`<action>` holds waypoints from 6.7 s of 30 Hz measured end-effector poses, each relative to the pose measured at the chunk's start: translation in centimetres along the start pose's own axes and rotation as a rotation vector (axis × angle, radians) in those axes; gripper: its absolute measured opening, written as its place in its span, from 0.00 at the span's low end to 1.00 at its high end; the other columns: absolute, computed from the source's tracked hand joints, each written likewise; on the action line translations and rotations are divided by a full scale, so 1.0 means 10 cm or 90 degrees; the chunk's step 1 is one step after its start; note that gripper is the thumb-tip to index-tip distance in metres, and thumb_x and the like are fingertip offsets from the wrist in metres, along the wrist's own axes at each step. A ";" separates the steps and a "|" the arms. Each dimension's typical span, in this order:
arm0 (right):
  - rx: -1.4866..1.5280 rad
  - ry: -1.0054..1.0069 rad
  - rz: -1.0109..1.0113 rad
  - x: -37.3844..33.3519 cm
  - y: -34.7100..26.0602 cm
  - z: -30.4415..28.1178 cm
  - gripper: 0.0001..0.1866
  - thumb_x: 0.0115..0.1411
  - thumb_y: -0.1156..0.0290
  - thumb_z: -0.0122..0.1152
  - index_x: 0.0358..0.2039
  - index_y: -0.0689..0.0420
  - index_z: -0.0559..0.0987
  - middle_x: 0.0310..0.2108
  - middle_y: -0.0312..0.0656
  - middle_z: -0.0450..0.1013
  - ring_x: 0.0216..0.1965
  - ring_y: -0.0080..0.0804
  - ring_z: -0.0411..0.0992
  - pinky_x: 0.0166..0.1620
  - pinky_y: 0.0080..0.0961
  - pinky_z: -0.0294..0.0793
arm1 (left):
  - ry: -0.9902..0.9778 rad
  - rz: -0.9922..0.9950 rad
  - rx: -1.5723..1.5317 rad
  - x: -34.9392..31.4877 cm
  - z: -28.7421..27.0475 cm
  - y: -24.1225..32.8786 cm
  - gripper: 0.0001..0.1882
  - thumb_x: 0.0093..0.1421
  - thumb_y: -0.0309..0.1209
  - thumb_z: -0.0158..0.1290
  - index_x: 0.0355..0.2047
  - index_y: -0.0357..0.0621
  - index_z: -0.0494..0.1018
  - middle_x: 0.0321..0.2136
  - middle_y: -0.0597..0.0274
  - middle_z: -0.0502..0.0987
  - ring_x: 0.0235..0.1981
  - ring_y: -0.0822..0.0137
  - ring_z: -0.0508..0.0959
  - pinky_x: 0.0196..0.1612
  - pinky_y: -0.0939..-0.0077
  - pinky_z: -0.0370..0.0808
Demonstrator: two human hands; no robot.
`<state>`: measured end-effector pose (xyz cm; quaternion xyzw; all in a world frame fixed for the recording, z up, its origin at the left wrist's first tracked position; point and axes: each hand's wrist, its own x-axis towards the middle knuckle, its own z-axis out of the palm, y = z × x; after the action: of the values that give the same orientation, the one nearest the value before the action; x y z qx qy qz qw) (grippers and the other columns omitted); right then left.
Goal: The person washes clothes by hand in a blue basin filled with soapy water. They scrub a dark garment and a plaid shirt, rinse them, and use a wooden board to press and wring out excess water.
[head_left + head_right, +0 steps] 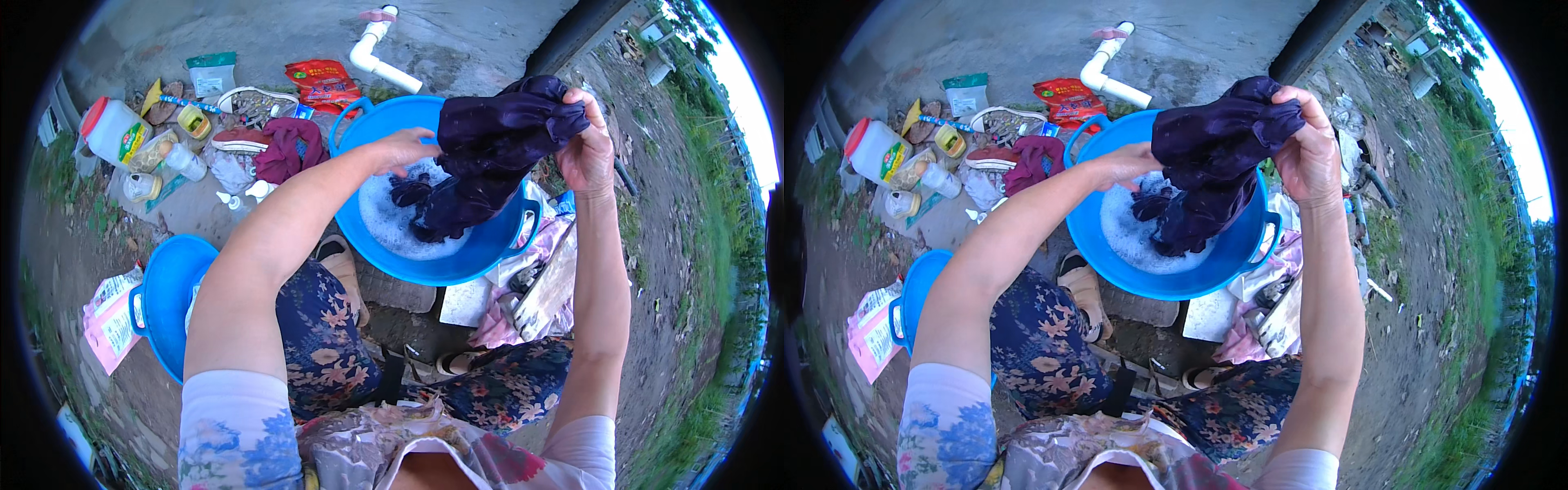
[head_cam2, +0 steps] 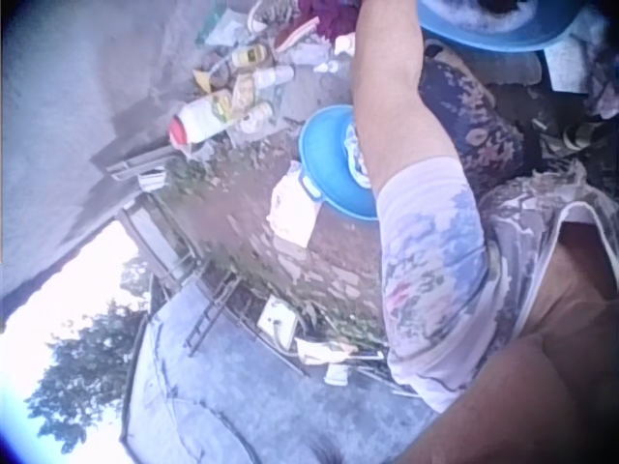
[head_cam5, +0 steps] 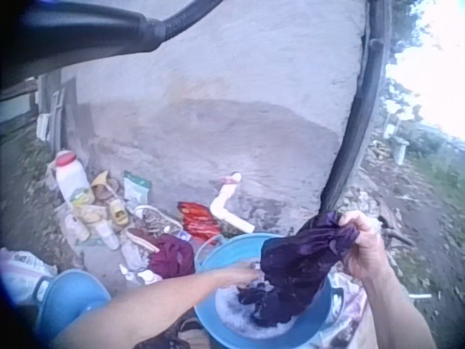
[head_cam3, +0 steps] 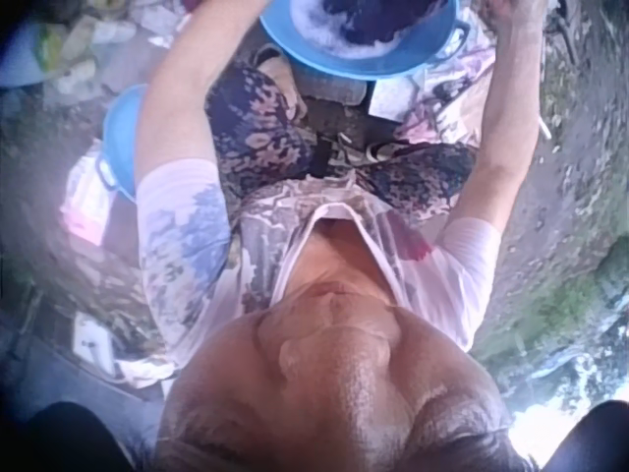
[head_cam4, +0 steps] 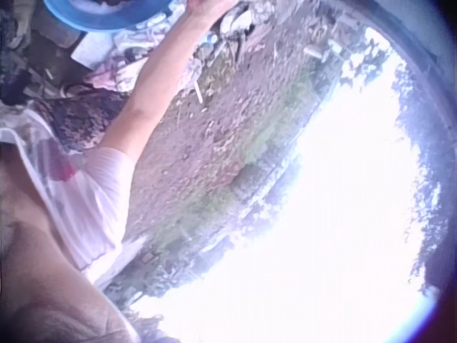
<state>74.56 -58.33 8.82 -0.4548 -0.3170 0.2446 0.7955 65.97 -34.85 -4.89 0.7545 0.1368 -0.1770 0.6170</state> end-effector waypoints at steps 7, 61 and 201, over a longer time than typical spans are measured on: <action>-0.035 0.030 0.044 -0.23 -0.17 -0.16 0.12 0.56 0.86 0.50 0.37 0.59 0.76 0.39 0.39 0.74 0.39 0.29 0.75 0.43 0.26 0.76 | -0.017 -0.072 -0.091 0.24 0.36 -0.01 0.15 0.58 0.34 0.54 0.45 0.46 0.72 0.25 0.64 0.74 0.21 0.69 0.72 0.21 0.74 0.67; -0.465 0.469 0.199 -0.34 0.95 -0.94 0.23 0.43 0.74 0.73 0.39 0.67 0.74 0.36 0.47 0.76 0.37 0.37 0.76 0.41 0.32 0.77 | 0.170 0.133 -0.035 -0.09 -0.13 0.30 0.18 0.54 0.31 0.52 0.46 0.42 0.73 0.40 0.58 0.77 0.41 0.67 0.75 0.45 0.72 0.70; 0.363 0.307 0.272 -0.76 1.94 -0.28 0.25 0.64 0.46 0.49 0.44 0.57 0.75 0.43 0.43 0.74 0.44 0.36 0.74 0.49 0.33 0.74 | 0.415 0.446 -0.136 -0.05 1.30 -0.65 0.32 0.39 0.28 0.64 0.47 0.39 0.68 0.41 0.50 0.73 0.46 0.48 0.73 0.49 0.60 0.70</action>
<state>69.47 -56.03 -11.49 -0.3162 0.0597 0.3682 0.8723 61.45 -46.23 -12.71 0.7040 0.0784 0.3013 0.6384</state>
